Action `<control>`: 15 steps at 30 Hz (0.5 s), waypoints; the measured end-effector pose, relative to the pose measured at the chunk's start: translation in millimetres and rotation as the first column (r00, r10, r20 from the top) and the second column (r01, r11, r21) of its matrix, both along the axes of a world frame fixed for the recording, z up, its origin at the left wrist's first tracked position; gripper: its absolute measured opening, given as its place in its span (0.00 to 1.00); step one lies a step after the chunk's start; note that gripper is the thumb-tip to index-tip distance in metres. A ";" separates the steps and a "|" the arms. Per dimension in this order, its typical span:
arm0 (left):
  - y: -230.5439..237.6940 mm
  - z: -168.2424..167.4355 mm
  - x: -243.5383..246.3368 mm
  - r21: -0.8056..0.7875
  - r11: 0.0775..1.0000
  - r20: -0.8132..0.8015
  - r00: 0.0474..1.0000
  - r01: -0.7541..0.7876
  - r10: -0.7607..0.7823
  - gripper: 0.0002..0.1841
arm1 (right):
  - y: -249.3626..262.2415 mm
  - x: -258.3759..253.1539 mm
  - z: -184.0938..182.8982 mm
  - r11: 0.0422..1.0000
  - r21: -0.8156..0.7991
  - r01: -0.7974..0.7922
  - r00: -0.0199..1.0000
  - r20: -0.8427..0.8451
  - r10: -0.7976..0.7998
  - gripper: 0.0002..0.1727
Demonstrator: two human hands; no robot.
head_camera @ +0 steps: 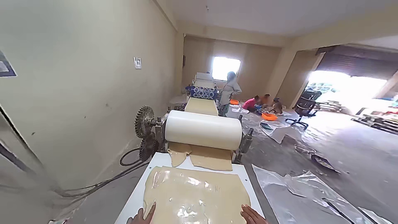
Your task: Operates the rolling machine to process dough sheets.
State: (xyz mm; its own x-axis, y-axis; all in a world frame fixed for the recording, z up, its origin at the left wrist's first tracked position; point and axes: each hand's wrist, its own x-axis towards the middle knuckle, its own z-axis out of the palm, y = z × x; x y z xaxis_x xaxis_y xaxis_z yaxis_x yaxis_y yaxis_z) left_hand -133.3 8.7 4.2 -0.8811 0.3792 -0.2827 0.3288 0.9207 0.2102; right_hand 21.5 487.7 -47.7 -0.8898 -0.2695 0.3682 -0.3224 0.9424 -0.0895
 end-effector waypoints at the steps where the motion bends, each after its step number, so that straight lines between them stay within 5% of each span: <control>1: -5.2 3.9 -2.5 -0.029 0.998 0.013 0.999 0.051 -0.050 0.39 | -1.9 -1.8 3.1 1.000 0.001 0.013 1.000 -0.006 -0.013 0.16; 5: -18.5 9.4 -17.6 -0.106 0.958 -0.163 0.946 0.266 -0.280 0.26 | -10.0 -2.9 21.3 0.999 0.052 0.007 0.998 0.063 -0.010 0.17; 8: -19.9 3.3 -33.9 -0.027 0.847 -0.586 0.679 0.530 -0.443 0.17 | -4.7 -3.6 35.4 0.993 0.108 -0.055 0.984 0.175 0.036 0.20; 11: -16.5 -2.8 -69.3 -0.012 0.688 -0.744 0.453 0.726 -0.491 0.04 | 7.3 -24.4 56.8 0.998 0.014 -0.069 0.960 0.273 0.063 0.16; 13: -8.7 1.2 -99.1 0.032 0.654 -0.763 0.442 0.756 -0.472 0.03 | 14.8 -56.8 89.9 0.998 0.024 -0.063 0.891 0.452 0.045 0.18; 15: 11.1 32.1 -132.3 0.082 0.760 -0.657 0.608 0.644 -0.445 0.05 | 19.8 -103.9 118.6 0.996 0.089 -0.015 0.866 0.499 -0.032 0.17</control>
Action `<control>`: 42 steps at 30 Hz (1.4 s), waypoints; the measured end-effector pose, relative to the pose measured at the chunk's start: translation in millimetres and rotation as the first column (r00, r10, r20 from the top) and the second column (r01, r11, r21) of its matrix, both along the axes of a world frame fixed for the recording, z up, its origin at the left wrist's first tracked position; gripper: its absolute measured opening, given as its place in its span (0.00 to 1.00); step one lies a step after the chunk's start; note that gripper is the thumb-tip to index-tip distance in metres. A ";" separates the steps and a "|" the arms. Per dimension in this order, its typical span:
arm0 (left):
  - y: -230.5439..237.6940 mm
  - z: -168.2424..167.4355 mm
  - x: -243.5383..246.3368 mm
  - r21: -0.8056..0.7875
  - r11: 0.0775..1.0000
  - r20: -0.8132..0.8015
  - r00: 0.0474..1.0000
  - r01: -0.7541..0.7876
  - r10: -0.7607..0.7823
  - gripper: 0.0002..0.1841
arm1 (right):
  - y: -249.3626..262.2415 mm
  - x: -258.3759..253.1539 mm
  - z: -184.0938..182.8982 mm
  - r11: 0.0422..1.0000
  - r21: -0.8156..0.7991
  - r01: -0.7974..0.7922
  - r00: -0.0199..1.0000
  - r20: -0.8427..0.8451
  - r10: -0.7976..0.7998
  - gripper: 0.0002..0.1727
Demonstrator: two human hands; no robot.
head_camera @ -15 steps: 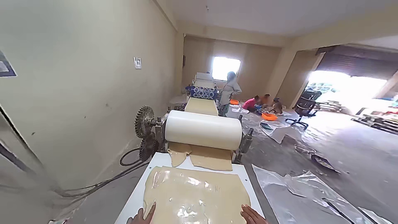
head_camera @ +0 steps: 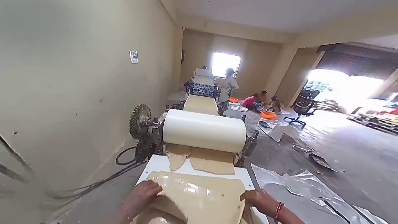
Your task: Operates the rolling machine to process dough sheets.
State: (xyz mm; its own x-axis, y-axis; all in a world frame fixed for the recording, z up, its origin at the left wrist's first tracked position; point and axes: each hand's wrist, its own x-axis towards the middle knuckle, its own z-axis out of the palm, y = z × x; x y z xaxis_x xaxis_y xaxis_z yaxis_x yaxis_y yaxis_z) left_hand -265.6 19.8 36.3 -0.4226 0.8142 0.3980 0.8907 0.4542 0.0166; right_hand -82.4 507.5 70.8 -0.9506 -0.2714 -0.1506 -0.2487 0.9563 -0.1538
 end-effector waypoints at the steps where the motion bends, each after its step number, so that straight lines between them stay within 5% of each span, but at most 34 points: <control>1: 14.6 24.2 -18.8 -0.090 0.988 0.141 0.980 -0.129 0.141 0.09 | 1.2 -28.5 12.3 0.997 0.041 0.072 0.997 0.037 -0.074 0.17; 5: 74.0 69.4 -114.4 -0.249 0.850 0.354 0.773 -0.465 0.527 0.21 | 8.4 -125.2 16.1 0.899 0.096 0.427 0.904 -0.054 -0.424 0.18; 8: 99.3 55.0 -163.0 -0.264 0.703 0.509 0.523 -0.661 0.683 0.27 | 15.0 -151.4 -10.7 0.696 -0.135 0.705 0.666 -0.212 -0.715 0.29; 11: 99.4 28.6 -165.3 -0.438 0.629 0.606 0.306 -0.642 0.734 0.42 | 28.1 -142.0 -33.8 0.365 -0.227 0.903 0.405 0.168 -0.899 0.39; 13: 92.2 5.4 -163.7 -0.547 0.645 0.629 0.246 -0.534 0.737 0.41 | 38.2 -131.1 -53.2 0.172 -0.302 0.938 0.296 0.434 -0.851 0.46; 15: 91.9 -11.0 -158.1 -0.559 0.628 0.644 0.192 -0.541 0.740 0.45 | 33.4 -127.2 -71.5 0.037 -0.393 0.919 0.256 0.522 -0.814 0.43; 18: 96.9 -18.7 -157.4 -0.498 0.608 0.690 0.142 -0.618 0.710 0.50 | 19.4 -142.4 -79.5 0.160 -0.453 0.877 0.339 0.348 -0.874 0.24; 21: 93.3 -29.4 -165.3 -0.326 0.658 0.787 0.190 -0.679 0.586 0.35 | 4.3 -158.0 -64.6 0.332 -0.295 0.896 0.389 0.160 -0.907 0.23; 24: 102.0 -26.8 -167.9 -0.091 0.663 0.837 0.304 -0.743 0.455 0.31 | -2.7 -176.2 -66.4 0.369 -0.273 0.888 0.400 0.064 -0.914 0.21; 32: 131.6 -19.7 -185.1 -0.146 0.713 0.663 0.467 -0.686 0.585 0.20 | -11.5 -211.6 -75.9 0.217 -0.252 0.943 0.242 0.072 -0.968 0.24; 38: 128.1 -37.8 -192.7 -0.075 0.640 0.756 0.375 -0.765 0.536 0.21 | -2.7 -196.6 -88.2 0.038 -0.422 0.906 0.135 0.202 -0.970 0.28; 42: 132.9 -38.4 -196.1 -0.051 0.603 0.806 0.324 -0.796 0.496 0.21 | -2.3 -202.3 -94.4 0.021 -0.370 0.929 0.098 0.189 -0.977 0.29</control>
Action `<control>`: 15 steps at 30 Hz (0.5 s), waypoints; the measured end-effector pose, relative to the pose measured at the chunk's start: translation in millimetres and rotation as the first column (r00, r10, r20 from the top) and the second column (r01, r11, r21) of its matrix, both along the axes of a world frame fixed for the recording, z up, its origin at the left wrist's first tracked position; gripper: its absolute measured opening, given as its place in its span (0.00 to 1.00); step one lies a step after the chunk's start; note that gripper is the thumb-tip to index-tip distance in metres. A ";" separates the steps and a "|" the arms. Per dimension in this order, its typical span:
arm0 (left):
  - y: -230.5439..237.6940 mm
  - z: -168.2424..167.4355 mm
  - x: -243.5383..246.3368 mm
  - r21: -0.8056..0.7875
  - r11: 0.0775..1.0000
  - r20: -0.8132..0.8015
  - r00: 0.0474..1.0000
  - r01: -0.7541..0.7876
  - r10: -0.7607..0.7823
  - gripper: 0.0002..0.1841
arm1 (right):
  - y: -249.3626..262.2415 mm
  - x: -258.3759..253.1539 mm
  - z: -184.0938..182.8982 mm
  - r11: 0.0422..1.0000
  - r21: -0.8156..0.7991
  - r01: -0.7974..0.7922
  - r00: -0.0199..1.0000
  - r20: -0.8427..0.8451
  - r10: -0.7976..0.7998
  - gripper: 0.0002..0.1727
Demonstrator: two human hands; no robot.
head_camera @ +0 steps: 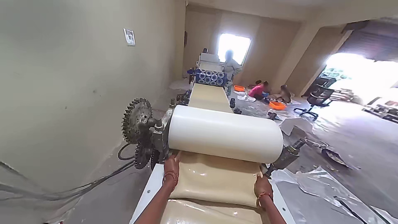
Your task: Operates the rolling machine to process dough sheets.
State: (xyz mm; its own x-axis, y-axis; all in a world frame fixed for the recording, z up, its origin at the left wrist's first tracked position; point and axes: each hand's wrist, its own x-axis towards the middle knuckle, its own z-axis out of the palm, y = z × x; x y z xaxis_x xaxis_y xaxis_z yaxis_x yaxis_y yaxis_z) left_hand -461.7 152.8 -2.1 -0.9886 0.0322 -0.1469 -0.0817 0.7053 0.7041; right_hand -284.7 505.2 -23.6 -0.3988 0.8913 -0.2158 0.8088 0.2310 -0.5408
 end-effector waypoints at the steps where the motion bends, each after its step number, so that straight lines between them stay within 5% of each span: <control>1: 3.5 2.3 -1.5 -0.033 0.999 0.011 1.000 0.012 -0.012 0.21 | -2.0 -3.2 -0.7 1.000 0.016 0.006 1.000 0.023 -0.007 0.28; 7: 27.7 21.8 -6.4 -0.375 0.903 0.108 0.978 0.208 -0.180 0.14 | -8.2 -11.3 1.2 0.994 0.103 0.028 0.996 0.076 -0.036 0.27; 15: 26.7 7.9 -1.1 -0.338 0.933 0.060 0.992 0.124 -0.111 0.15 | -12.0 -11.8 6.1 0.995 0.102 0.021 0.999 0.043 -0.025 0.28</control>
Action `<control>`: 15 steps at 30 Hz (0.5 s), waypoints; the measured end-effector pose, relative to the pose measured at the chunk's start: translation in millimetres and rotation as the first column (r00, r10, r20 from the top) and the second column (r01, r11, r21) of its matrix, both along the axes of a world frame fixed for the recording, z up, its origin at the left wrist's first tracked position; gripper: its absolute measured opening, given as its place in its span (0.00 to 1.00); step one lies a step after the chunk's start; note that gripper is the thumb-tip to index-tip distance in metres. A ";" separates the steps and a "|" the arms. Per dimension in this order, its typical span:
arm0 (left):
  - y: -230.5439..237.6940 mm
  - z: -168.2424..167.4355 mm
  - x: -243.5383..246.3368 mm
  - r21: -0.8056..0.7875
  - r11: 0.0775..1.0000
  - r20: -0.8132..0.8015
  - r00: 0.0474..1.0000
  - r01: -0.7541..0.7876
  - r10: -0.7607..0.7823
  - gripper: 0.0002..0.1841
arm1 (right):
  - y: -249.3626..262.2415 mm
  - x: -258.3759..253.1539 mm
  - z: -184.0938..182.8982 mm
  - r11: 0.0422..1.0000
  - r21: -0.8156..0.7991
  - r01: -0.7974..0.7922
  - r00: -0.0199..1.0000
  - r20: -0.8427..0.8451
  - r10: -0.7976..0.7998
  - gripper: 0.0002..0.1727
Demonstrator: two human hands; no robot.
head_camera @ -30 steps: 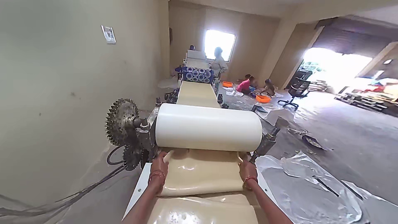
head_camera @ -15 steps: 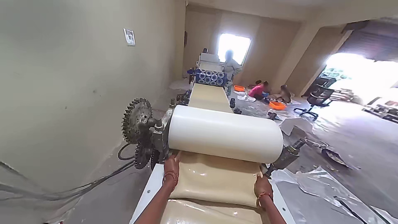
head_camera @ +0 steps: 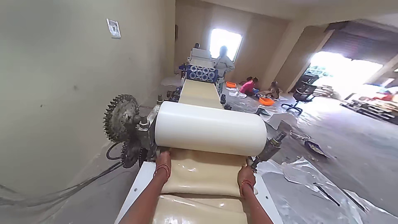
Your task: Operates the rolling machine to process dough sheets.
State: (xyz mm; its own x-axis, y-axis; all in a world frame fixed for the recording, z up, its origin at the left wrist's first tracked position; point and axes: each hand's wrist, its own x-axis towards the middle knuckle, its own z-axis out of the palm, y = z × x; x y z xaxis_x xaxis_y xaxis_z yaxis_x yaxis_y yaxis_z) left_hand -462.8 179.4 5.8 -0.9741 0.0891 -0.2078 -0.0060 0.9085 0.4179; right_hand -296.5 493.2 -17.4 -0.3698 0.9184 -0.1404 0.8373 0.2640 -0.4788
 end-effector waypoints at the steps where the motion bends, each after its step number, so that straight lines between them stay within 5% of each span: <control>1: 1.6 2.4 3.0 -0.029 0.999 0.011 1.000 0.019 -0.019 0.16 | -0.4 0.7 -1.2 1.000 -0.006 0.005 1.000 -0.008 -0.005 0.28; 6: 20.2 14.4 49.5 -0.082 0.968 -0.095 0.965 0.237 -0.244 0.39 | 5.9 3.3 0.5 0.999 -0.033 0.007 0.997 -0.077 -0.010 0.28; 10: 31.5 11.7 69.2 -0.261 0.865 0.104 0.903 0.430 -0.417 0.42 | 5.8 12.7 0.9 1.000 -0.028 0.004 0.977 -0.212 -0.009 0.25; 15: 33.6 2.9 64.8 -0.266 0.869 0.120 0.908 0.418 -0.401 0.40 | -6.0 27.9 7.0 0.892 0.278 -0.357 0.915 -0.086 0.393 0.40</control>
